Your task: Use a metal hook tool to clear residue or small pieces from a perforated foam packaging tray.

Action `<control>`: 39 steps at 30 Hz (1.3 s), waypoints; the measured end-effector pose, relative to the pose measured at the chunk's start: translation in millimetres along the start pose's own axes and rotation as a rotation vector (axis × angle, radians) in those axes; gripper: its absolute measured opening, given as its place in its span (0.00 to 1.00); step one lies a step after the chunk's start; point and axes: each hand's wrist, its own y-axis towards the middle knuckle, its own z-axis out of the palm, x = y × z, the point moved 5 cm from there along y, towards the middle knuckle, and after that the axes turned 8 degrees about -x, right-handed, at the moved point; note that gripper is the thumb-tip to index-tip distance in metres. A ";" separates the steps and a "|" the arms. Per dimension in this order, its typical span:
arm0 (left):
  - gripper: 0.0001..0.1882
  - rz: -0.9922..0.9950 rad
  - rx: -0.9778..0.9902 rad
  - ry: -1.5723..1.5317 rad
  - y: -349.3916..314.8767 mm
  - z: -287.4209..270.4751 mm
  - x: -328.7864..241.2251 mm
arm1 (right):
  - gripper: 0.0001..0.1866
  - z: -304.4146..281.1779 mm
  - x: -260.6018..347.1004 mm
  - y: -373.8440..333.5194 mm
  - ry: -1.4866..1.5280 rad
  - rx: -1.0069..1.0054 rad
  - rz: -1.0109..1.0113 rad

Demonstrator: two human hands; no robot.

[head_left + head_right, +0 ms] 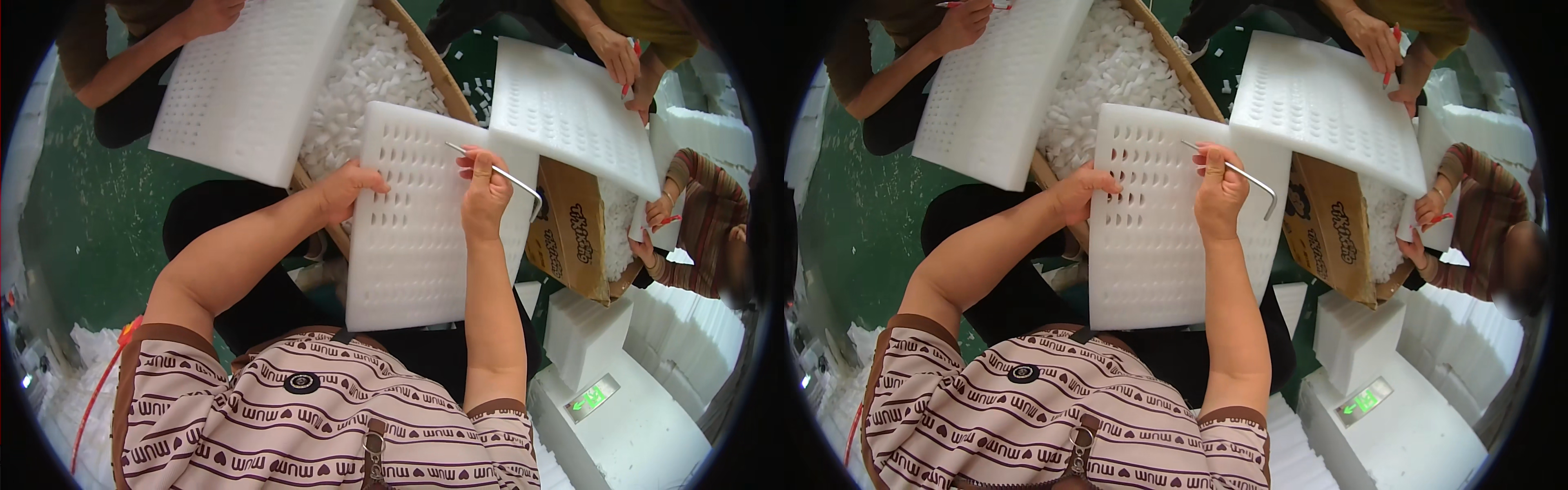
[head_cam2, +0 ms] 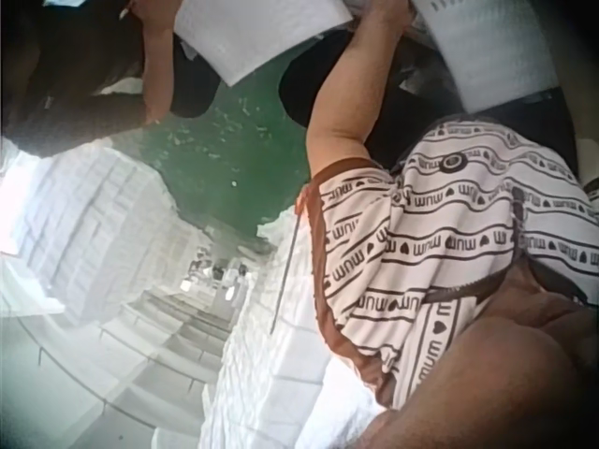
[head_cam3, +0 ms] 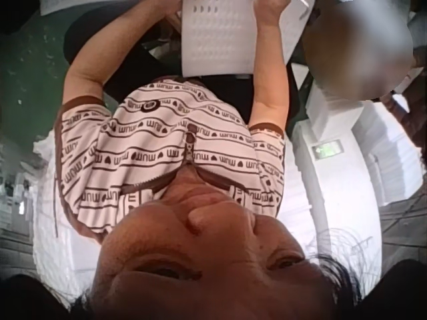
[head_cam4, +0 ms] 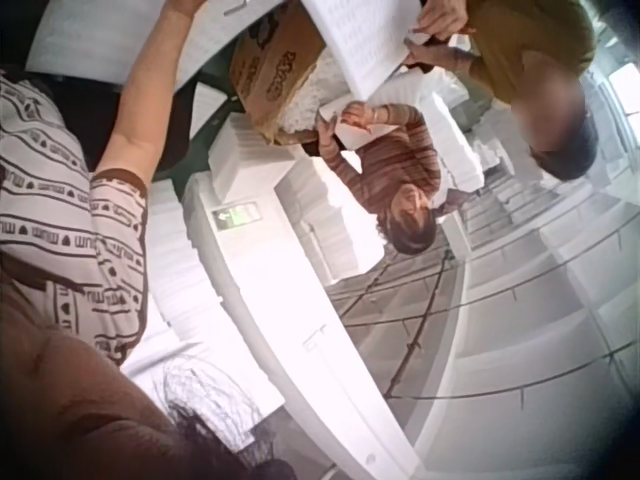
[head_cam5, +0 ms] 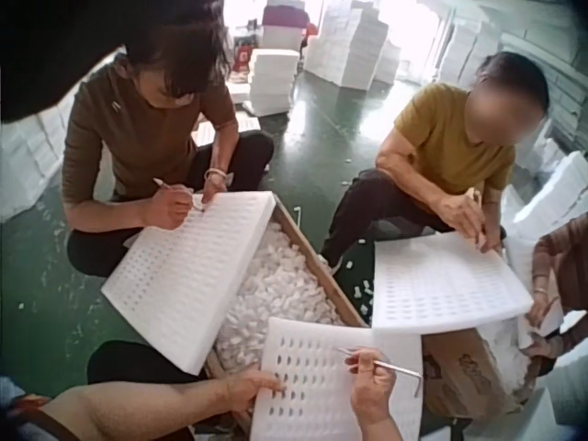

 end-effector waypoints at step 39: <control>0.28 -0.013 -0.044 0.023 15.1 -14.1 -0.4 | 0.14 -19.3 4.2 -45.2 -0.170 0.076 -0.138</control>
